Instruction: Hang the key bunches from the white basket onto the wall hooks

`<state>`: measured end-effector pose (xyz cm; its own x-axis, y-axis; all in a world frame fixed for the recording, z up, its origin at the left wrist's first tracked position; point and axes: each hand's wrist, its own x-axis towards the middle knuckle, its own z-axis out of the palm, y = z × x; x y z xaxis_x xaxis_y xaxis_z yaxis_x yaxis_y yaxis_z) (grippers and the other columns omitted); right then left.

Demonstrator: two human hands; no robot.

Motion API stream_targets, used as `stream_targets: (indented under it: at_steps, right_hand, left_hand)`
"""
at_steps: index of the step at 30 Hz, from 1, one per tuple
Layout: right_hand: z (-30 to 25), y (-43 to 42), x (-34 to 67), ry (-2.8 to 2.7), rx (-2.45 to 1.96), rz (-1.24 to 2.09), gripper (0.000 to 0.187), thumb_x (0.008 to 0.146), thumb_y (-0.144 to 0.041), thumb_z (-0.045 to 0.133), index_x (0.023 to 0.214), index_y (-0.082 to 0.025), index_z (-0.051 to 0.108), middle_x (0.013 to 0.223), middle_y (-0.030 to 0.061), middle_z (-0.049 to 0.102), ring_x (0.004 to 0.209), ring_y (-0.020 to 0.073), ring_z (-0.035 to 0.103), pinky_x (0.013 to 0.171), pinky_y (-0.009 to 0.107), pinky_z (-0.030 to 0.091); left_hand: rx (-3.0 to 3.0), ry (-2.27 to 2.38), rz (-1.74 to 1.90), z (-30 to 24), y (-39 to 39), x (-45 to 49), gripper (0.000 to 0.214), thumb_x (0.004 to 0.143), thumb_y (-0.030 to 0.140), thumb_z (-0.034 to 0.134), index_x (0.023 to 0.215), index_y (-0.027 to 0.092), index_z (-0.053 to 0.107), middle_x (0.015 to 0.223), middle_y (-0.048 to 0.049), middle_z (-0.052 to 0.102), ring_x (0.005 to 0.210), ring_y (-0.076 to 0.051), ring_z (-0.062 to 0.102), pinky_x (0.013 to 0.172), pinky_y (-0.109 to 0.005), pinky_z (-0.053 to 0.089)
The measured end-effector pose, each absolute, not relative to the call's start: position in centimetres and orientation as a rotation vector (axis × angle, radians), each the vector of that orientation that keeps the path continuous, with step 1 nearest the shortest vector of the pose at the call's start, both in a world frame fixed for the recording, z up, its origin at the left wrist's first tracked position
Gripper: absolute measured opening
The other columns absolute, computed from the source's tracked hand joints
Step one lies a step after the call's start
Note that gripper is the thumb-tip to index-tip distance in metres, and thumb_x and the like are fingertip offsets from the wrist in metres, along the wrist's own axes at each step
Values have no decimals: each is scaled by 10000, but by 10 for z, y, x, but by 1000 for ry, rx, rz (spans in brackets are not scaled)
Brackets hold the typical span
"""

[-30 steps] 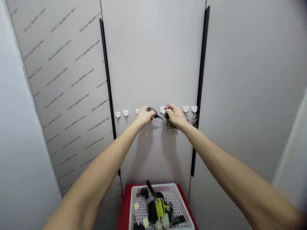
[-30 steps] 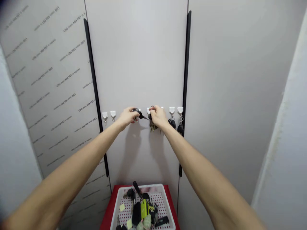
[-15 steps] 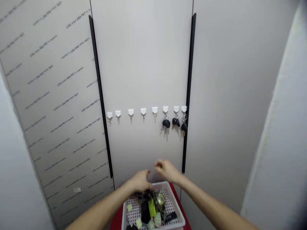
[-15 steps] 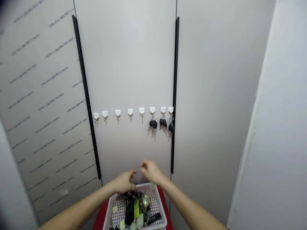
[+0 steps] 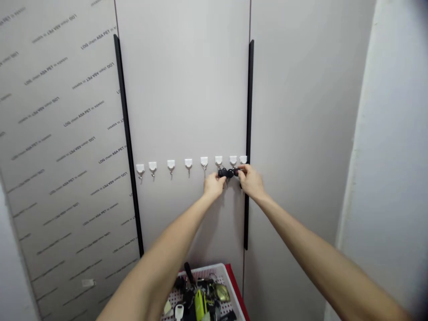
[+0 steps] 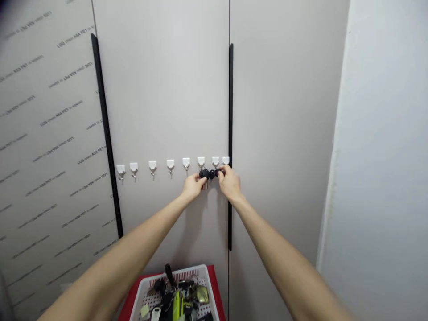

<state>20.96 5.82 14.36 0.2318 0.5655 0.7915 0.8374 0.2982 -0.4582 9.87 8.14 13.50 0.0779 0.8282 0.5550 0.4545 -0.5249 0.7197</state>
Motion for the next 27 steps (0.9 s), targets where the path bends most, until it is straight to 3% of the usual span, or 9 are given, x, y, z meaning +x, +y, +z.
stream_targets:
  at_steps: [4,9,14,18,27]
  right_hand:
    - [179,56,210,-1433,-1270,-347,201,651,-206,375,765,-141,527,693,40,574,636,110,502,613,227,364]
    - [181,50,223,-1386,-1323,-170,239,621,-252,404,788,-123,517,502,-7,529,407,72,449,460,196,355]
    - [128,50,238,-1334,-1573,68,337,598,-352,442,831,-118,505,495,8,529,331,76,421,384,206,329]
    - [106,60,233,-1355,-1685,-16,297,604,-368,437,729,-119,539,554,51,551,422,104,474,419,216,335]
    - [178,48,237,-1265,-1502,-101,234,616,-309,430,675,-106,530,473,9,502,320,67,420,334,189,326]
  left_hand:
    - [1932,977,1514,170,76,98,130,639,213,432,682,111,501,510,14,486,470,-64,441,504,-193,353]
    - [1769,752,1414,178,53,82,70,626,182,437,635,114,452,463,42,431,412,-38,408,460,-175,332]
    - [1766,827,1127,89,33,42,68,594,157,405,534,127,399,398,49,401,374,-39,350,412,-172,272]
    - [1717,995,946,7,21,13,45,586,153,376,548,133,390,402,53,390,386,-48,342,417,-176,262]
    - [2053,1307,572,-68,2,-45,182,576,152,356,691,143,496,637,10,525,603,-109,464,523,-187,315]
